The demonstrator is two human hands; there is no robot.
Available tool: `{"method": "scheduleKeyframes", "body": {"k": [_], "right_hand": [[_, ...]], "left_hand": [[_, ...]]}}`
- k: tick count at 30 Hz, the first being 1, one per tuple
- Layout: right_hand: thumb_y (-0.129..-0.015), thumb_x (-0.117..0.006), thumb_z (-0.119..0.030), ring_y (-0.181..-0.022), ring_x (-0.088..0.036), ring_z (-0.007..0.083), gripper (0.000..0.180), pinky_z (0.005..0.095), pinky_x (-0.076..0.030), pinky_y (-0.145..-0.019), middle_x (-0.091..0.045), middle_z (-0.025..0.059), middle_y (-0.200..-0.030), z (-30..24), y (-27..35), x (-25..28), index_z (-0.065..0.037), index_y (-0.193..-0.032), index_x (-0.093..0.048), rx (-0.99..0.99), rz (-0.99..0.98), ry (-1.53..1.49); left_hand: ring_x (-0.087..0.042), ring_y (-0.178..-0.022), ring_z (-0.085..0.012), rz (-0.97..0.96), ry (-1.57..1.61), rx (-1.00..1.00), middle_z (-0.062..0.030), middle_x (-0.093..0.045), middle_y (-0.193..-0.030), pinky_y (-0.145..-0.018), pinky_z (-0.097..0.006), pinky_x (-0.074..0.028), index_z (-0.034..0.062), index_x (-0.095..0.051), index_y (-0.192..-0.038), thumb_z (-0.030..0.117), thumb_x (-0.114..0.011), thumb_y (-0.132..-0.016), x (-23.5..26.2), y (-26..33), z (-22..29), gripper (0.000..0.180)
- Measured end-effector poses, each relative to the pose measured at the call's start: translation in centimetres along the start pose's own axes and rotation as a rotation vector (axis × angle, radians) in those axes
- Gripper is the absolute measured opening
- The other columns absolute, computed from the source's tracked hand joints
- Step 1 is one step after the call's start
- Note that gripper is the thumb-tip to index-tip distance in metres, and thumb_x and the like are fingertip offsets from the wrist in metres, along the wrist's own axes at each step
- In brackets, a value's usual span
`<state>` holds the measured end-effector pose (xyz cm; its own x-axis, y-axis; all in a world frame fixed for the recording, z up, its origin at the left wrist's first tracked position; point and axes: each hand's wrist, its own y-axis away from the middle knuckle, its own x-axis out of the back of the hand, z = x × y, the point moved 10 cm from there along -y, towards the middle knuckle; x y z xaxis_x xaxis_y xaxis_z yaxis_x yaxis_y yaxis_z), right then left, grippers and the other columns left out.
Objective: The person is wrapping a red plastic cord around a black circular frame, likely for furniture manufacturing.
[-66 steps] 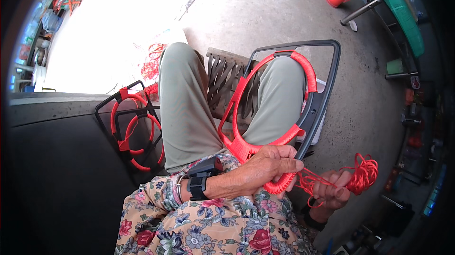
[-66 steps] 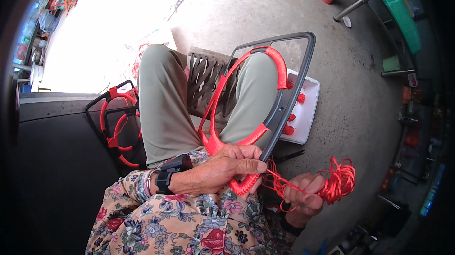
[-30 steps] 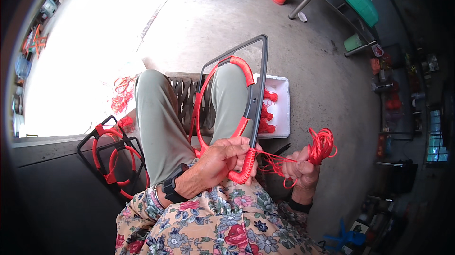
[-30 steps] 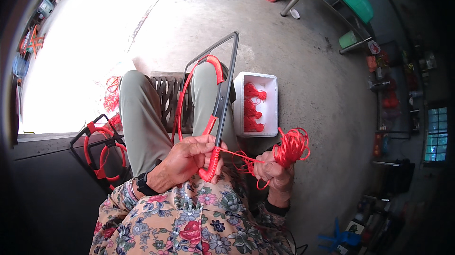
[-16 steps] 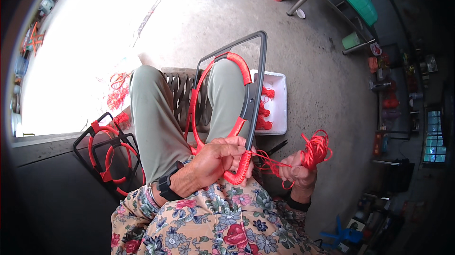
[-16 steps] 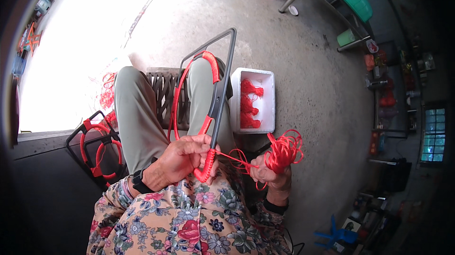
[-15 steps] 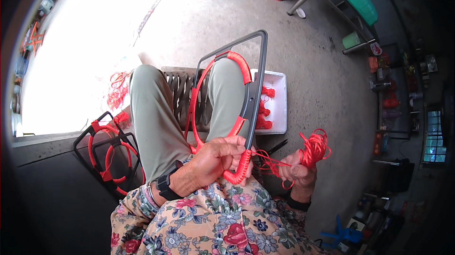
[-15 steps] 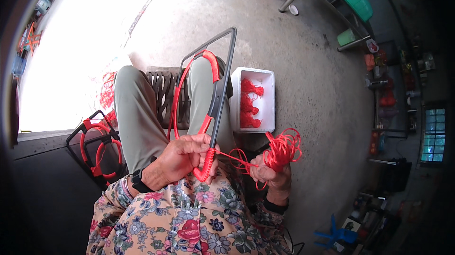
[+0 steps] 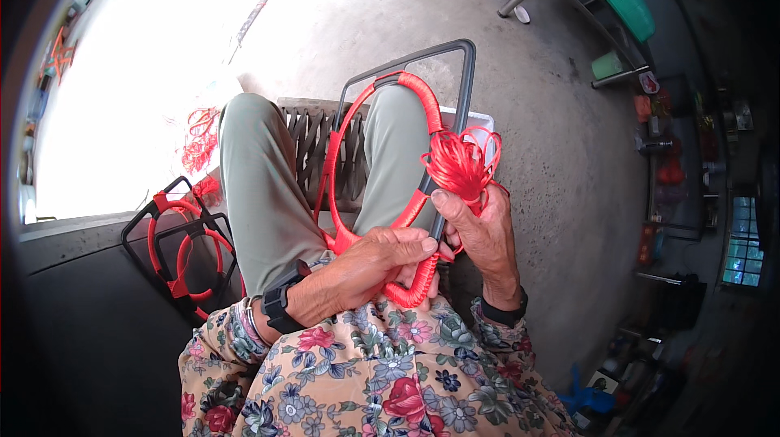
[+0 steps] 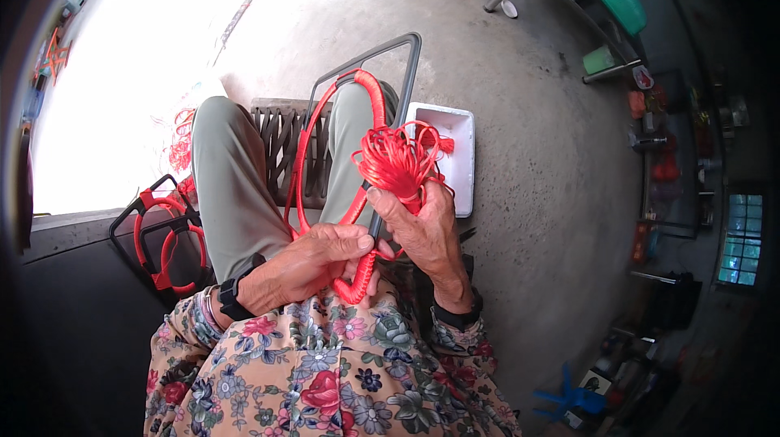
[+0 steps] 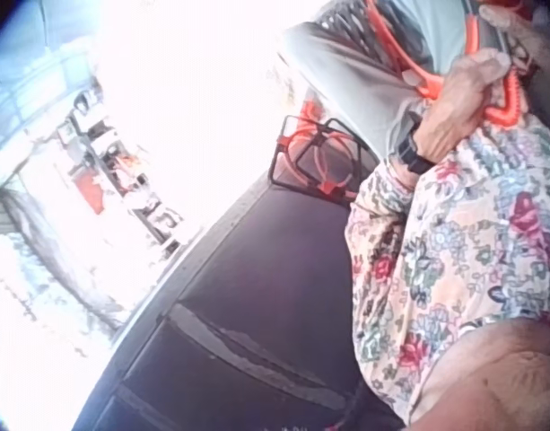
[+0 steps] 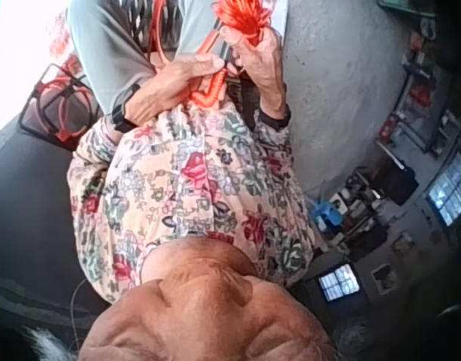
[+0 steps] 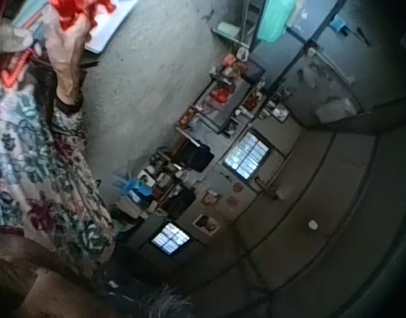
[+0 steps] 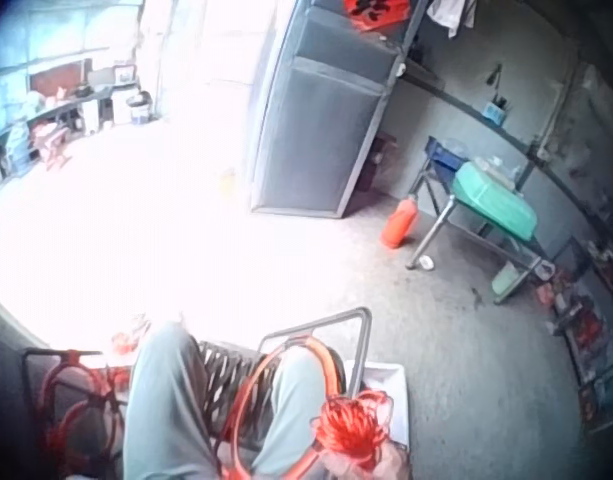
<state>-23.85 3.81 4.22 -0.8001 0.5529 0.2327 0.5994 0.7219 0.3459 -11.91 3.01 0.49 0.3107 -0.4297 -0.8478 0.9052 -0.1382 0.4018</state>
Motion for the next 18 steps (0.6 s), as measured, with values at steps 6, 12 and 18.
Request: {"method": "scheduleKeyframes", "body": {"k": [6,12,18], "right_hand": [[-0.080,-0.063,-0.012,-0.069,-0.059,0.0221,0.023,0.0364,-0.048,-0.068,-0.062,0.0110,-0.081,-2.0,0.9,-0.2,0.003,-0.098,-0.059,0.344,0.235,0.138],[-0.079,-0.062,-0.010,-0.069,-0.058,0.0190,0.022,0.0346,-0.048,-0.068,-0.062,0.0103,-0.079,-1.8,0.6,-0.2,0.003,-0.097,-0.058,0.319,0.230,0.121],[-0.084,-0.067,-0.020,-0.063,-0.054,0.0140,0.024,0.0314,-0.046,-0.062,-0.060,0.0049,-0.074,-0.8,0.1,0.4,0.001,-0.093,-0.059,0.191,0.167,0.026]], "left_hand": [[-0.067,-0.068,-0.0202,-0.111,-0.042,0.044,-0.0142,-0.068,-0.080,-0.064,-0.029,-0.054,-0.0018,-0.062,-0.094,0.029,-0.058,-0.095,0.0,0.0,-0.4,0.031],[-0.068,-0.075,-0.0225,-0.107,-0.246,0.014,-0.0178,-0.069,-0.083,-0.071,-0.029,-0.053,-0.0039,-0.061,-0.093,0.029,-0.057,-0.095,0.8,-0.1,-0.2,0.033],[-0.069,-0.075,-0.0234,-0.131,-0.140,-0.028,-0.0170,-0.069,-0.081,-0.071,-0.030,-0.054,-0.0028,-0.062,-0.095,0.030,-0.057,-0.095,0.4,-0.5,-0.2,0.033]]}}
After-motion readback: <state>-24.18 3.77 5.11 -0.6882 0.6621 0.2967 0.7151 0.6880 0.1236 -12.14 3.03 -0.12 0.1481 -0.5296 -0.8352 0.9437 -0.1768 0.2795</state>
